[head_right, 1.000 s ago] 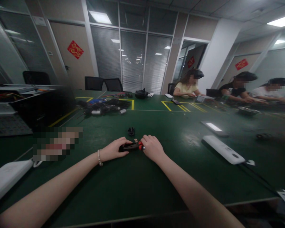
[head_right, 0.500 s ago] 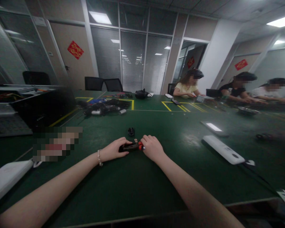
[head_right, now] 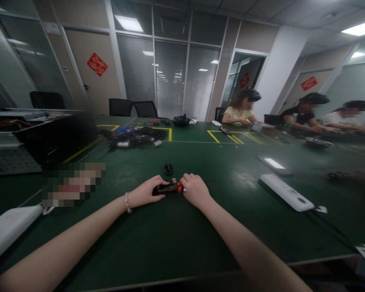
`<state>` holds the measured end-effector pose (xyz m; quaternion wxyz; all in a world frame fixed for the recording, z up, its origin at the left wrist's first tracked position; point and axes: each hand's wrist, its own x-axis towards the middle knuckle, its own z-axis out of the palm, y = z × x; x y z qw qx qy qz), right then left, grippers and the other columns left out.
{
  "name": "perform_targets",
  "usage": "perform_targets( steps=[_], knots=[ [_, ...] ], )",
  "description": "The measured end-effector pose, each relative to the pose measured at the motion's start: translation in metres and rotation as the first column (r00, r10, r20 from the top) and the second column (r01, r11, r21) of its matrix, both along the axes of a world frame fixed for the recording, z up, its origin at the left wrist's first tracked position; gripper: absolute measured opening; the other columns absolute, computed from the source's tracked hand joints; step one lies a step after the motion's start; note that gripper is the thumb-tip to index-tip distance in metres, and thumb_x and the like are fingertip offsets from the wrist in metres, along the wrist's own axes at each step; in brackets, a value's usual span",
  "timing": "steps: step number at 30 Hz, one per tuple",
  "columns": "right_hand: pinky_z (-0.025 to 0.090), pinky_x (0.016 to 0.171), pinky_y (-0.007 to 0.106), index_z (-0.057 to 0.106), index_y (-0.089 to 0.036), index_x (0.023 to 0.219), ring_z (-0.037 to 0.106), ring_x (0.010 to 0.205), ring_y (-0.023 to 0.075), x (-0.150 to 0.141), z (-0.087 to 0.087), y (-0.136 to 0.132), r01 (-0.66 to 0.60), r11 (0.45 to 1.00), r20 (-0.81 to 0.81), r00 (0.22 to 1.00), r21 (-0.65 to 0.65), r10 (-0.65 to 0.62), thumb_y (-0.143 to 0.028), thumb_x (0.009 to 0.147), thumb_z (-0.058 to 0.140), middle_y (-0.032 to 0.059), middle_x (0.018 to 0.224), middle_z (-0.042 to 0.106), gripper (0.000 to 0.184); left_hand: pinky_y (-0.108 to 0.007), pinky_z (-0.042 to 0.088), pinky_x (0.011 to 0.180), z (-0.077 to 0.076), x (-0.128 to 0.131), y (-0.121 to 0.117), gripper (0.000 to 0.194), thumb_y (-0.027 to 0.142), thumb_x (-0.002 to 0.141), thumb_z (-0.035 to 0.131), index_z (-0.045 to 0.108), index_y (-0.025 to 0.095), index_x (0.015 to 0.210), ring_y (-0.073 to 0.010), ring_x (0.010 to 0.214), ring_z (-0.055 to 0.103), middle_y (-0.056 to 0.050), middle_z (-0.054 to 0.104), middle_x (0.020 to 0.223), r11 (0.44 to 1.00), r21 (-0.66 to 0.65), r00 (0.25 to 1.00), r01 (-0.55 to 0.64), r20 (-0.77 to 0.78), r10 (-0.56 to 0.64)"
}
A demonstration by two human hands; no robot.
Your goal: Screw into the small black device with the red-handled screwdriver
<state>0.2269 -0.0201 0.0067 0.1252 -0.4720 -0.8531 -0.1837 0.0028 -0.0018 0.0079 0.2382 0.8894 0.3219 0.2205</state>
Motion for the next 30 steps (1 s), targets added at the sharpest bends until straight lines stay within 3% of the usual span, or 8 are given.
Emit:
perform_targets(
  steps=[9,16,23,30],
  knots=[
    [0.034,0.067,0.026,0.059,-0.014,0.087,0.048,0.075,0.0157,-0.0013,0.0003,0.0003,-0.003,1.0,0.002,1.0,-0.005,0.003,-0.01,0.071,0.05,0.0071,0.088,0.057,0.019,-0.033,0.044,0.08,-0.0005,0.0008,0.0001,0.046,0.022,0.072,0.061,0.046,0.025,0.115,-0.0181,0.09,0.052,-0.003,0.048,0.101,1.0,-0.016,1.0,0.002,0.021,-0.002],
    [0.034,0.068,0.026,0.058,-0.014,0.087,0.048,0.076,0.0158,0.0001,0.0009,-0.0004,0.001,1.0,0.0,1.0,-0.001,-0.001,-0.012,0.072,0.05,0.0066,0.089,0.057,0.018,-0.031,0.045,0.077,-0.0008,0.0006,0.0005,0.04,0.023,0.073,0.06,0.05,0.022,0.111,-0.0171,0.084,0.052,-0.003,0.047,0.096,1.0,0.017,1.0,-0.007,-0.024,0.007],
    [0.034,0.067,0.026,0.058,-0.015,0.086,0.047,0.074,0.0149,-0.001,0.0001,0.0,-0.004,1.0,-0.005,1.0,0.0,0.004,-0.012,0.072,0.05,0.0064,0.087,0.056,0.016,-0.033,0.041,0.085,-0.0018,0.001,0.0017,0.04,0.023,0.073,0.06,0.049,0.022,0.112,-0.0188,0.094,0.051,-0.004,0.051,0.104,0.999,0.029,1.0,0.018,-0.01,-0.018],
    [0.033,0.067,0.026,0.058,-0.014,0.086,0.047,0.075,0.0153,0.0,-0.0014,0.0003,-0.007,1.0,-0.012,1.0,0.004,0.007,-0.012,0.072,0.05,0.007,0.087,0.056,0.017,-0.032,0.043,0.078,-0.0008,0.0012,0.0021,0.038,0.024,0.074,0.059,0.05,0.022,0.111,-0.0183,0.088,0.052,-0.003,0.052,0.099,1.0,0.01,0.999,0.001,-0.036,0.0]
  ],
)
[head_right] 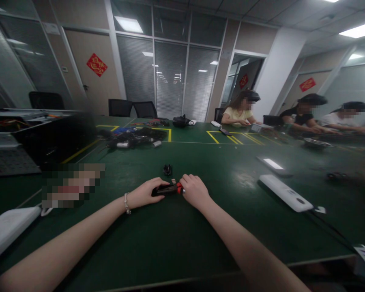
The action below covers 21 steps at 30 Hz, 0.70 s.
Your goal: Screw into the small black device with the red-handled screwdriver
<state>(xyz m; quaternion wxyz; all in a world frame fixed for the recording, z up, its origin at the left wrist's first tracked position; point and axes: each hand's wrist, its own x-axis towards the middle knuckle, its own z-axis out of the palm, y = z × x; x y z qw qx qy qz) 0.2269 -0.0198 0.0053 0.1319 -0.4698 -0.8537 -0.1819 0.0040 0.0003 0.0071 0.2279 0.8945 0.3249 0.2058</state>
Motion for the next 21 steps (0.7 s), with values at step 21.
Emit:
perform_targets(
  steps=[21],
  knots=[
    [0.033,0.067,0.026,0.059,-0.014,0.086,0.047,0.074,0.0157,0.0005,-0.0003,0.0011,-0.002,1.0,0.009,1.0,-0.004,0.002,-0.011,0.072,0.05,0.007,0.087,0.057,0.017,-0.032,0.042,0.078,0.0013,0.0008,-0.0015,0.038,0.024,0.074,0.059,0.049,0.022,0.111,-0.0188,0.087,0.052,-0.003,0.052,0.097,0.999,0.03,1.0,0.012,-0.003,-0.012]
  ],
)
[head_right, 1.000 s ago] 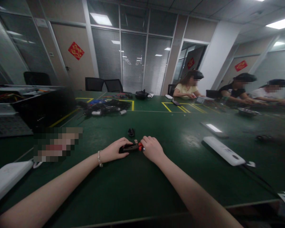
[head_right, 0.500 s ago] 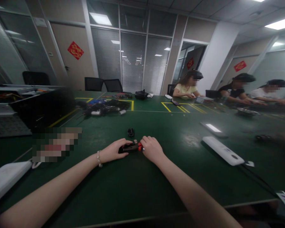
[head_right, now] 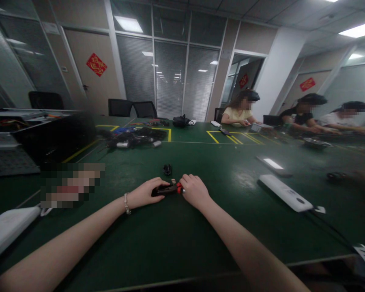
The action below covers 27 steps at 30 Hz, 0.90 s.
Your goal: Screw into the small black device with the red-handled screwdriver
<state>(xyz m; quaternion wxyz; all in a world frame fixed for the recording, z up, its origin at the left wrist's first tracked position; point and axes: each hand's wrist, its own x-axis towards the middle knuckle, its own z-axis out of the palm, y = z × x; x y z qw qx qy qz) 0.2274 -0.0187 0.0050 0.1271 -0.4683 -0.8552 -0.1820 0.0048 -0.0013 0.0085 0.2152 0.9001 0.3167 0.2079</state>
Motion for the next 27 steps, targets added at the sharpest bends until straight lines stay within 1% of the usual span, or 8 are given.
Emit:
perform_targets(
  steps=[19,27],
  knots=[
    [0.034,0.068,0.026,0.058,-0.014,0.085,0.048,0.075,0.0147,-0.0007,-0.0008,-0.0001,-0.004,1.0,-0.011,1.0,0.02,0.005,-0.01,0.071,0.05,0.006,0.088,0.057,0.016,-0.032,0.043,0.078,0.0009,-0.001,-0.0008,0.037,0.024,0.074,0.06,0.051,0.022,0.11,-0.0192,0.089,0.052,-0.003,0.052,0.101,1.0,-0.027,1.0,-0.011,-0.001,0.011],
    [0.033,0.066,0.026,0.058,-0.015,0.083,0.047,0.074,0.0154,-0.0007,-0.0002,-0.0014,0.021,1.0,-0.001,1.0,0.018,-0.021,-0.011,0.071,0.05,0.0058,0.086,0.057,0.015,-0.032,0.042,0.078,-0.0008,0.0,0.0001,0.037,0.024,0.073,0.06,0.051,0.021,0.109,-0.0184,0.087,0.052,-0.003,0.052,0.097,1.0,0.001,1.0,0.006,0.012,-0.006]
  ],
)
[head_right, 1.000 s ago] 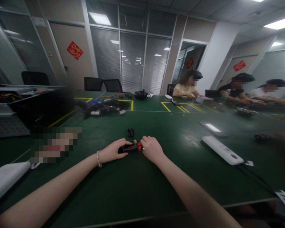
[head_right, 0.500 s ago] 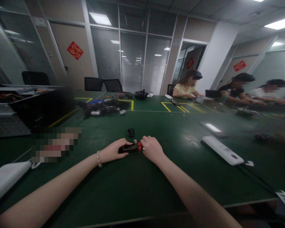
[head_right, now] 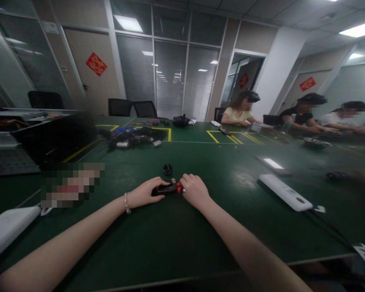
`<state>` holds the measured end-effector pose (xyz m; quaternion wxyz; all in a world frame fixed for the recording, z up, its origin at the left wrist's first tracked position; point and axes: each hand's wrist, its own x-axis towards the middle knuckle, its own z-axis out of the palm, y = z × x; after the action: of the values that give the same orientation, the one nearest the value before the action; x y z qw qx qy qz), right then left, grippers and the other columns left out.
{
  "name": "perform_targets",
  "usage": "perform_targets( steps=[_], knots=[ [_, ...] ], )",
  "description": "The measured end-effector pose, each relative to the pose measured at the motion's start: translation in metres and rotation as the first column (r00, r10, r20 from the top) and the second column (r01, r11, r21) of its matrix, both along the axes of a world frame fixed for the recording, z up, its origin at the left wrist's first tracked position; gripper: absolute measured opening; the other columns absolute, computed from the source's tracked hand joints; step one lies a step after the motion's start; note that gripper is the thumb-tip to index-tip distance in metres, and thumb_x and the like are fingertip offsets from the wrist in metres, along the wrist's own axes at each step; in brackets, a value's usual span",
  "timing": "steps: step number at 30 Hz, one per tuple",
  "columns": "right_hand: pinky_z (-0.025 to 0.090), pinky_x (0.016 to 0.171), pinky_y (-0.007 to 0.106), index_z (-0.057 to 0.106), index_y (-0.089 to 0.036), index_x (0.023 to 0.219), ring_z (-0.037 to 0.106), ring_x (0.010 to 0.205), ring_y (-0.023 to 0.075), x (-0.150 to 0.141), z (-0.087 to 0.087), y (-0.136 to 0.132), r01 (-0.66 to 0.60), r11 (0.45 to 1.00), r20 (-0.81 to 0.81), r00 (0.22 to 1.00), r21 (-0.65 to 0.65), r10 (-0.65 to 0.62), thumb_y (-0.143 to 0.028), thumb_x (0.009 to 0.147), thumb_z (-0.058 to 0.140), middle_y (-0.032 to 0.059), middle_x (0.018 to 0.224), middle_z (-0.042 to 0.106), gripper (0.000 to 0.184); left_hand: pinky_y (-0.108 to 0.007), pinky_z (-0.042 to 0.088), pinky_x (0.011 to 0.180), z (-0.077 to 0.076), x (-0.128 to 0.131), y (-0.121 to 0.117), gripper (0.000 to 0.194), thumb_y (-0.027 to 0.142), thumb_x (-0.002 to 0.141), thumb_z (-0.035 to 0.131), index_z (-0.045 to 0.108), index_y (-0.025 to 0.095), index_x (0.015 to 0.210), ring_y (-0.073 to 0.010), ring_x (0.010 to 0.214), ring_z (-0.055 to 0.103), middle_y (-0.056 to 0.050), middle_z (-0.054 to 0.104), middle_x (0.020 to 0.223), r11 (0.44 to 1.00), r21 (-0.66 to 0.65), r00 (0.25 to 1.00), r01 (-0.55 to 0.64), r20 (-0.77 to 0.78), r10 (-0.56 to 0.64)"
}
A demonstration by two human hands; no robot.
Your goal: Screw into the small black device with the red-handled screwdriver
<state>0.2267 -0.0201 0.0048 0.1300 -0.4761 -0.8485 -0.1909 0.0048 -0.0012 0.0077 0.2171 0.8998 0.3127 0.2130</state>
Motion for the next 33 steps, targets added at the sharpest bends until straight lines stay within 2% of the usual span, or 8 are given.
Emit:
perform_targets(
  steps=[16,33],
  knots=[
    [0.033,0.066,0.026,0.058,-0.015,0.084,0.048,0.073,0.0149,-0.0016,0.0017,-0.0004,0.01,1.0,-0.002,1.0,-0.008,-0.01,-0.011,0.071,0.05,0.0062,0.086,0.057,0.015,-0.033,0.042,0.079,0.003,-0.0009,-0.0011,0.037,0.025,0.074,0.059,0.051,0.022,0.11,-0.0192,0.089,0.051,-0.004,0.051,0.101,0.999,-0.041,1.0,-0.011,-0.01,0.011],
    [0.034,0.067,0.026,0.058,-0.015,0.085,0.048,0.075,0.0156,-0.0018,0.0023,-0.0007,0.006,1.0,-0.001,1.0,-0.015,-0.006,-0.012,0.07,0.052,0.0054,0.088,0.057,0.017,-0.033,0.042,0.078,0.0015,-0.0003,-0.001,0.037,0.024,0.074,0.06,0.051,0.021,0.109,-0.0192,0.089,0.052,-0.004,0.052,0.1,1.0,-0.019,1.0,-0.016,-0.013,0.016]
  ],
)
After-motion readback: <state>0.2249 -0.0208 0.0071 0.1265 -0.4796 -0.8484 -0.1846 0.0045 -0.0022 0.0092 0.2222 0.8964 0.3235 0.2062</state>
